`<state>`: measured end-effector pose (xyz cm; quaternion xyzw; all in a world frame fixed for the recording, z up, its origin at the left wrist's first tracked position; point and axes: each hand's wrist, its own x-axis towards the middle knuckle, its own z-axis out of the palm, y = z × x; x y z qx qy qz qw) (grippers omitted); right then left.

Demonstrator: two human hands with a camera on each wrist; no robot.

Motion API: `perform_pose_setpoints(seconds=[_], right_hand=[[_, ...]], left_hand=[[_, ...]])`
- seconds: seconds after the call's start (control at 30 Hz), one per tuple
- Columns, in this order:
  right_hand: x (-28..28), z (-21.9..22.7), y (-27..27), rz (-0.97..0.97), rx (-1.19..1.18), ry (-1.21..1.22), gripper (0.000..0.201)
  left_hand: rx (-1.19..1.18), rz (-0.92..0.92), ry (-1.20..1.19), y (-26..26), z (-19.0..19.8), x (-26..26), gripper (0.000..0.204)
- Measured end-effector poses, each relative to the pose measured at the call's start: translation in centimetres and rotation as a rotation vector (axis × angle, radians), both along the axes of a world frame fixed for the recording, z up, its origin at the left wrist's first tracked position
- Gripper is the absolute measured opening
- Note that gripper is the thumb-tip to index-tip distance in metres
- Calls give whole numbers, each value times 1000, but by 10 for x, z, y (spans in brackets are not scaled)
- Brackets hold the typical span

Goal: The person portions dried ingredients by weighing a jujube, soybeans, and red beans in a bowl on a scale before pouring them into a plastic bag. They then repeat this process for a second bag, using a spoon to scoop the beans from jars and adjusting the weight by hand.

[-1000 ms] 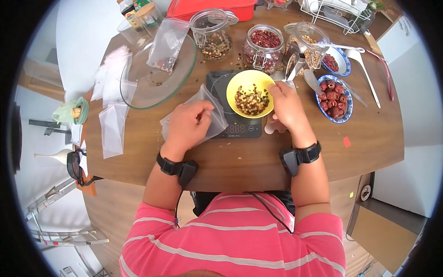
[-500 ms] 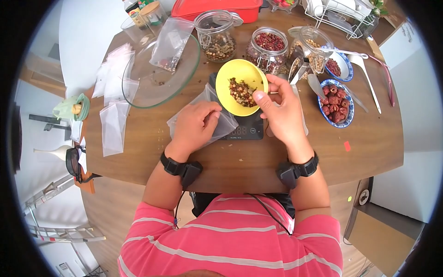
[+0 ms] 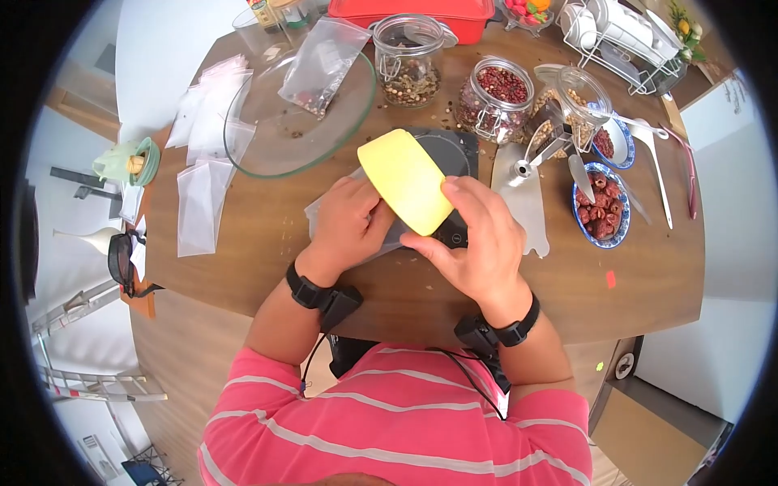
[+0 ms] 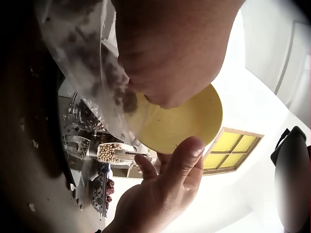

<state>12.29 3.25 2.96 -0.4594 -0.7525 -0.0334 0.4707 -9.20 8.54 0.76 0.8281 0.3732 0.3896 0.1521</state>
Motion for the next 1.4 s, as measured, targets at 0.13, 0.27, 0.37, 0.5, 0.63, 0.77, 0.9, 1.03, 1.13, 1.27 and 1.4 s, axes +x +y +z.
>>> perform_pose_setpoints(seconds=[0.13, 0.27, 0.37, 0.5, 0.63, 0.77, 0.9, 1.03, 1.13, 1.27, 1.4], right_hand=[[2, 1, 3, 39, 116, -66, 79], [9, -14, 2, 7, -51, 346, 79], [18, -16, 17, -1, -297, 779, 55], [34, -16, 34, -41, -678, 941, 47], [37, -20, 37, -13, -868, 947, 54], [38, -27, 40, -41, -890, 888, 58], [39, -26, 39, -76, -906, 808, 58], [40, -25, 38, -59, -901, 805, 51], [39, -25, 37, -56, -894, 811, 47], [38, -29, 37, -30, -894, 803, 45], [40, -38, 42, -103, -799, 731, 42]], left_hand=[[73, -2, -20, 1, -2, -1, 14], [28, -8, -81, -2, 5, -4, 12], [10, 95, -96, -4, 11, -12, 11], [68, 222, -130, -7, 25, -21, 12], [192, 389, -106, -10, 53, -39, 13], [139, 449, -40, -3, 117, -48, 19], [131, 481, 9, 41, 155, -60, 20], [31, 487, 109, 82, 174, -73, 25], [-5, 564, 239, 111, 181, -78, 27], [-32, 582, 335, 159, 171, -90, 37], [54, 573, 306, 153, 152, -92, 54]])
